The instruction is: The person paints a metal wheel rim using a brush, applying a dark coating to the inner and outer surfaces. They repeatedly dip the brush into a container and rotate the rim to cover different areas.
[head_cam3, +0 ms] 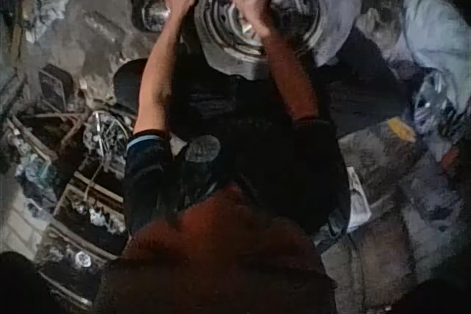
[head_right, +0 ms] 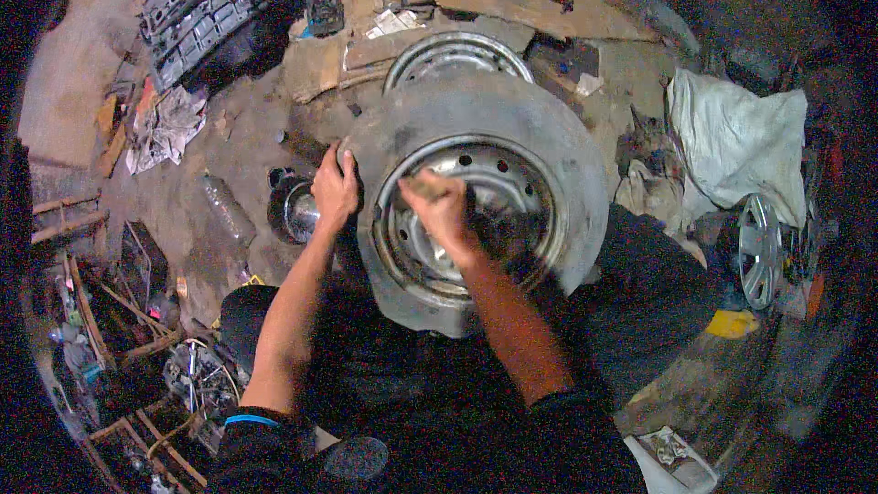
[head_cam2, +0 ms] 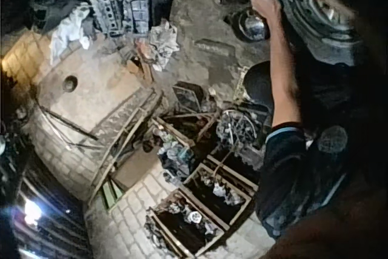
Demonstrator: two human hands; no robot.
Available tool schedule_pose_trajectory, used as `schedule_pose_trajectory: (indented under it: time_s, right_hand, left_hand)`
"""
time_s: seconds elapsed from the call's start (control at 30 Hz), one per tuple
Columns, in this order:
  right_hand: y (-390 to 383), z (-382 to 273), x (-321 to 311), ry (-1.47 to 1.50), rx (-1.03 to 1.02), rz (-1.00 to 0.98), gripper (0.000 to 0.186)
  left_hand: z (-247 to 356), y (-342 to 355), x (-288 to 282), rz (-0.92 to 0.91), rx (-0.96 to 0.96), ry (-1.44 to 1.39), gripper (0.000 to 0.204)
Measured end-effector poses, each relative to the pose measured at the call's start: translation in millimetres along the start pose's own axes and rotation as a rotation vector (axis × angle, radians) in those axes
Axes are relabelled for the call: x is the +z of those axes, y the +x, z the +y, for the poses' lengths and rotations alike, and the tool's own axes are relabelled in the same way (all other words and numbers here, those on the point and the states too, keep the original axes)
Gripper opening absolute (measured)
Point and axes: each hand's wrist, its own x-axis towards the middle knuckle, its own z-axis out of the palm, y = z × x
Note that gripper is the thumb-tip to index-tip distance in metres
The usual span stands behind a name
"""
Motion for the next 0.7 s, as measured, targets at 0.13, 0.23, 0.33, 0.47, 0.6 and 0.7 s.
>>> schedule_pose_trajectory:
  time_s: [0.13, 0.23, 0.33, 0.47, 0.6, 0.7]
  right_hand:
    - [3.4, 0.1, -3.3, 0.065, 0.063, -0.161, 0.026]
    - [41.8, -7.3, -16.0, 0.073, 0.129, -0.179, 0.027]
    - [22.5, 14.1, -24.3, -0.807, -0.705, -0.134, 0.027]
    - [0.0, 14.8, -0.3, -0.11, 0.326, -0.368, 0.03]
    - [52.4, -25.5, -41.9, 0.0, 0.293, -0.059, 0.022]
    - [40.0, -4.3, -45.6, -0.048, 0.236, 0.05, 0.02]
  left_hand:
    - [4.8, -3.1, 3.3, -0.027, -0.007, 0.002, 0.056]
    - [-10.2, -3.3, -0.4, 0.018, 0.017, -0.004, 0.056]
    - [-2.3, -4.9, -5.3, -0.019, -0.008, 0.012, 0.055]
    - [4.2, -4.6, 2.3, -0.059, -0.011, -0.022, 0.056]
    - [-12.4, -6.8, -8.1, 0.02, -0.002, -0.004, 0.058]
    - [-5.3, 0.5, 1.5, 0.047, 0.049, -0.014, 0.058]
